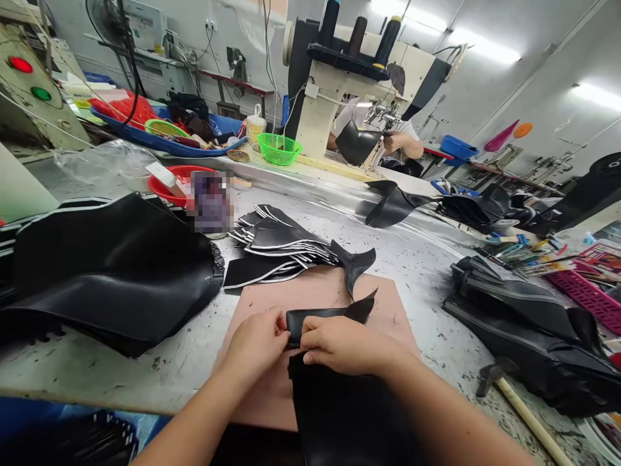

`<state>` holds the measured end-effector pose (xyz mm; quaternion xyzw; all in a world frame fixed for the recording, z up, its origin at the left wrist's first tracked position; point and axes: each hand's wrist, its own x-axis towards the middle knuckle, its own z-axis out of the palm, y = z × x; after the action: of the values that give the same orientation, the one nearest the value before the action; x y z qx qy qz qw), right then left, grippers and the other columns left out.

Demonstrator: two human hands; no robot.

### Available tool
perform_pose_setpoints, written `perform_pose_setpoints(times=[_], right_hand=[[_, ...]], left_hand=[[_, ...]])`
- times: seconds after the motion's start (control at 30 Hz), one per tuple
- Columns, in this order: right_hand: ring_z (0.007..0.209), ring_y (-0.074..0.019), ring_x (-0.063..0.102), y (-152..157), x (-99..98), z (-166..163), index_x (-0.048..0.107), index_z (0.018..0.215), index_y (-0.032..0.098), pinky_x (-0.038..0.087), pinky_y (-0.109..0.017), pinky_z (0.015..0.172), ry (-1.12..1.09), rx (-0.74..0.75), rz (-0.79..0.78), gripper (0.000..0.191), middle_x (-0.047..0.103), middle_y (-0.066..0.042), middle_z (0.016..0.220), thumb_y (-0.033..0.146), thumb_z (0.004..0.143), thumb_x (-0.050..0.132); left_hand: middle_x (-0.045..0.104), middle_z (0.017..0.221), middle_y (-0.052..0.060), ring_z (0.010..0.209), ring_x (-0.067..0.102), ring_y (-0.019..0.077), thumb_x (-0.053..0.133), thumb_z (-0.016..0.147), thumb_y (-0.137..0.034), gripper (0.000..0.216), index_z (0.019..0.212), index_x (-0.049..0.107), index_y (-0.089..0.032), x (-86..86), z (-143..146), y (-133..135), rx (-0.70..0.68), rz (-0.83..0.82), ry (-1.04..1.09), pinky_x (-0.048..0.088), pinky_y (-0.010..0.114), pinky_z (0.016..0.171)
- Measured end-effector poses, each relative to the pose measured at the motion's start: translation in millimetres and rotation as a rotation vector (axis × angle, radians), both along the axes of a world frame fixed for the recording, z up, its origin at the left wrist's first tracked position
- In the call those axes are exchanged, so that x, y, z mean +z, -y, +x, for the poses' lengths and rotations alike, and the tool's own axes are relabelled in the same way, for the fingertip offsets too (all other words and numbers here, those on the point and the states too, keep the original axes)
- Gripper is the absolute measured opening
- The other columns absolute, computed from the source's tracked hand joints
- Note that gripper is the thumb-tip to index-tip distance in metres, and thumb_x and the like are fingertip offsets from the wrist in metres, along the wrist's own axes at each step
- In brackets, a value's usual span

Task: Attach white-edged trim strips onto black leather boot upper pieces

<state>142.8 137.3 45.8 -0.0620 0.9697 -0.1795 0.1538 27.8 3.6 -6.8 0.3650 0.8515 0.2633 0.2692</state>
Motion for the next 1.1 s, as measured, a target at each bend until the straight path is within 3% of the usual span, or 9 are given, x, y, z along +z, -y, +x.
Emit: perform_pose_setpoints(times=[0.1, 0.2, 0.33, 0.43, 0.53, 0.67, 0.8, 0.97, 1.1], right_hand=[[0.06, -0.0146, 0.055, 4.9, 9.6, 0.9, 0.066, 0.085, 0.021, 0.032, -0.025, 0.052, 0.094, -0.037, 0.092, 0.015, 0.064, -0.001, 0.079, 0.027, 0.089, 0.053], [0.057, -0.0157, 0.054, 9.4, 13.9, 7.3, 0.066, 0.083, 0.023, 0.026, -0.025, 0.048, 0.172, -0.01, 0.096, 0.017, 0.064, 0.001, 0.067, 0.028, 0.09, 0.052], [0.051, -0.013, 0.05, 15.2, 7.3, 19.4, 0.066, 0.079, 0.025, 0.023, -0.023, 0.044, 0.294, 0.106, 0.009, 0.016, 0.062, 0.005, 0.06, 0.031, 0.088, 0.055], [0.053, -0.0135, 0.052, 19.1, -0.1, 28.0, 0.066, 0.08, 0.023, 0.025, -0.024, 0.046, 0.245, 0.097, 0.011, 0.017, 0.063, 0.004, 0.064, 0.033, 0.088, 0.055], [0.058, -0.0142, 0.055, 22.4, -3.2, 36.5, 0.066, 0.083, 0.022, 0.027, -0.025, 0.048, 0.142, 0.011, 0.077, 0.02, 0.064, 0.0, 0.076, 0.034, 0.09, 0.053], [0.064, -0.014, 0.058, 28.4, -2.3, 44.8, 0.066, 0.087, 0.022, 0.034, -0.024, 0.054, 0.132, -0.001, 0.043, 0.019, 0.062, -0.001, 0.085, 0.034, 0.09, 0.051], [0.067, -0.0177, 0.06, 30.2, 3.9, 55.6, 0.066, 0.088, 0.02, 0.036, -0.025, 0.055, 0.217, -0.024, 0.044, 0.022, 0.065, -0.003, 0.081, 0.034, 0.09, 0.05], [0.066, -0.0228, 0.064, 19.1, 20.2, 90.9, 0.065, 0.091, 0.019, 0.032, -0.028, 0.051, 0.388, -0.227, 0.145, 0.02, 0.07, -0.006, 0.081, 0.027, 0.091, 0.046], [0.061, -0.0223, 0.063, 13.8, 29.8, 115.6, 0.065, 0.085, 0.018, 0.032, -0.027, 0.049, 0.487, -0.343, 0.115, 0.018, 0.07, -0.006, 0.074, 0.024, 0.089, 0.048]], left_hand=[[0.055, 0.061, -0.005, 0.059, 0.052, 0.0139, 0.052, 0.076, -0.016, 0.01, 0.069, 0.048, -0.022, -1.2, 12.5, 4.5, 0.014, -0.013, -0.054, 0.031, 0.026, 0.055], [0.058, 0.063, -0.003, 0.06, 0.054, 0.0154, 0.046, 0.079, -0.017, 0.011, 0.071, 0.046, -0.023, -3.4, 21.7, 5.8, 0.035, -0.021, -0.108, 0.029, 0.026, 0.055], [0.061, 0.062, -0.002, 0.059, 0.056, 0.0177, 0.051, 0.078, -0.019, 0.009, 0.071, 0.05, -0.024, -5.1, 31.8, 6.2, -0.047, -0.049, -0.162, 0.027, 0.026, 0.052], [0.064, 0.066, 0.001, 0.062, 0.059, 0.0206, 0.051, 0.079, -0.021, 0.008, 0.074, 0.056, -0.024, -8.7, 36.1, 13.8, -0.134, -0.044, -0.215, 0.03, 0.028, 0.053], [0.069, 0.096, 0.007, 0.087, 0.061, 0.023, 0.042, 0.084, -0.02, 0.022, 0.089, 0.062, -0.023, -18.4, 38.1, 29.4, -0.24, 0.025, -0.257, 0.041, 0.032, 0.07], [0.054, 0.133, 0.0, 0.124, 0.044, 0.0207, 0.046, 0.077, -0.014, 0.046, 0.121, 0.053, -0.028, -34.1, 44.5, 46.7, -0.51, 0.229, -0.488, 0.03, 0.034, 0.098], [0.06, 0.125, -0.001, 0.118, 0.049, 0.0171, 0.041, 0.077, -0.011, 0.043, 0.117, 0.055, -0.02, -34.3, 50.6, 44.9, -0.558, 0.401, -0.87, 0.026, 0.032, 0.1], [0.066, 0.115, 0.002, 0.108, 0.056, 0.0162, 0.038, 0.075, -0.011, 0.042, 0.11, 0.059, -0.016, -27.7, 50.2, 36.4, -0.552, 0.442, -0.966, 0.03, 0.029, 0.097], [0.067, 0.112, 0.008, 0.106, 0.058, 0.018, 0.036, 0.074, -0.009, 0.041, 0.108, 0.059, -0.013, -33.8, 56.7, 33.8, -0.504, 0.487, -1.025, 0.036, 0.029, 0.094]])
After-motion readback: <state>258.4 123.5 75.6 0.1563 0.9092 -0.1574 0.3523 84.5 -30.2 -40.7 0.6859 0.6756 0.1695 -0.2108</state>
